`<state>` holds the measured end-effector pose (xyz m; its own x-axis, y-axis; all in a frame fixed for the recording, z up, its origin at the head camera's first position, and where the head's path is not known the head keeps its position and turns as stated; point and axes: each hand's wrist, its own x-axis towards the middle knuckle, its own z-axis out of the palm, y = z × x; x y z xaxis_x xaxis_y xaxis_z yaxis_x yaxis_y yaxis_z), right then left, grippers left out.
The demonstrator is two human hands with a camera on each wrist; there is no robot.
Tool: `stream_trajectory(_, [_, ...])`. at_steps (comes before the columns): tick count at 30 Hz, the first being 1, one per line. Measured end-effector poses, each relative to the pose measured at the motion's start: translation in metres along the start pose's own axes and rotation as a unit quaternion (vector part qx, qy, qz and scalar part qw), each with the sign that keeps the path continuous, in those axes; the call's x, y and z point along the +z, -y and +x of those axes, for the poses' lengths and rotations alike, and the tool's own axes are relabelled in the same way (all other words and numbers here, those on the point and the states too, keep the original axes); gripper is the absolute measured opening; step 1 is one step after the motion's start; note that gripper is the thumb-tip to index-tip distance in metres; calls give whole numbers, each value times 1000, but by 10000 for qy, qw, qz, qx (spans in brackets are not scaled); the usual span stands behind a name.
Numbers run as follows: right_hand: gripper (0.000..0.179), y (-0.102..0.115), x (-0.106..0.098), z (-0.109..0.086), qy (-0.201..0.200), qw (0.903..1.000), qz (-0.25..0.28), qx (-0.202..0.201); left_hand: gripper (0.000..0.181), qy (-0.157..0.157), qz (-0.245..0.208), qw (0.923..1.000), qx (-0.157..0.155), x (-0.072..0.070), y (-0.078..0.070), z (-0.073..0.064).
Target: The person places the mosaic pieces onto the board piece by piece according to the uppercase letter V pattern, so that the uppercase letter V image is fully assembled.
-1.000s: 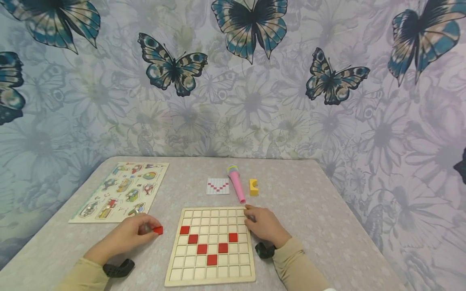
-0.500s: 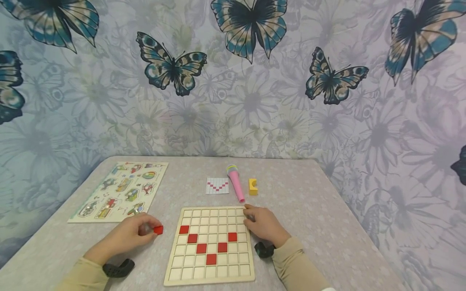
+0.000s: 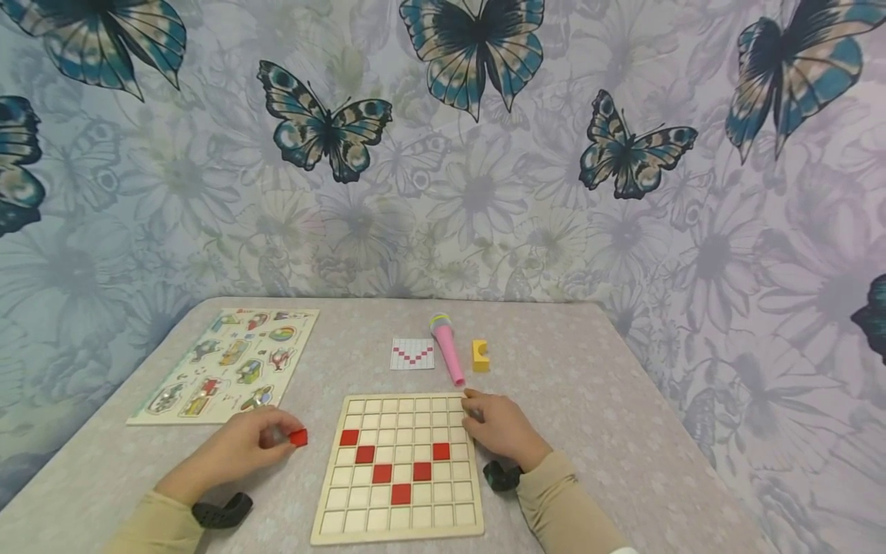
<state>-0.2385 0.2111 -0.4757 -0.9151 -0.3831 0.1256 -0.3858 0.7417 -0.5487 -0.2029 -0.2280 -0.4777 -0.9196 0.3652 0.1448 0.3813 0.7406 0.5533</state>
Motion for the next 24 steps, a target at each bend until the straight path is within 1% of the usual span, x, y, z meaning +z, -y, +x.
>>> stream_trajectory(7, [39, -1, 0, 0, -3, 10000, 83, -10, 23, -45, -58, 9999, -153, 0, -1, 0])
stream_trajectory(11, [39, -1, 0, 0, -2, 10000, 87, -36, 22, -122, -151, 9998, -91, 0, -2, 1])
stream_trajectory(14, [39, -1, 0, -1, 7, 10000, 89, -20, 22, -122, -277, 9995, 18, 0, -2, 1])
stream_trajectory(16, [40, 0, -1, -1, 33, 9999, 132, 20, 22, -116, -332, 9994, -3, -1, -2, 1])
stream_trajectory(21, [39, 0, -2, -2, 9, 10000, 75, -3, 22, -135, -245, 9996, 107, -3, -6, 4])
stream_trajectory(24, [38, -1, -2, -1, -1, 10000, 43, -45, 22, -90, -240, 9994, 229, -4, -11, 8])
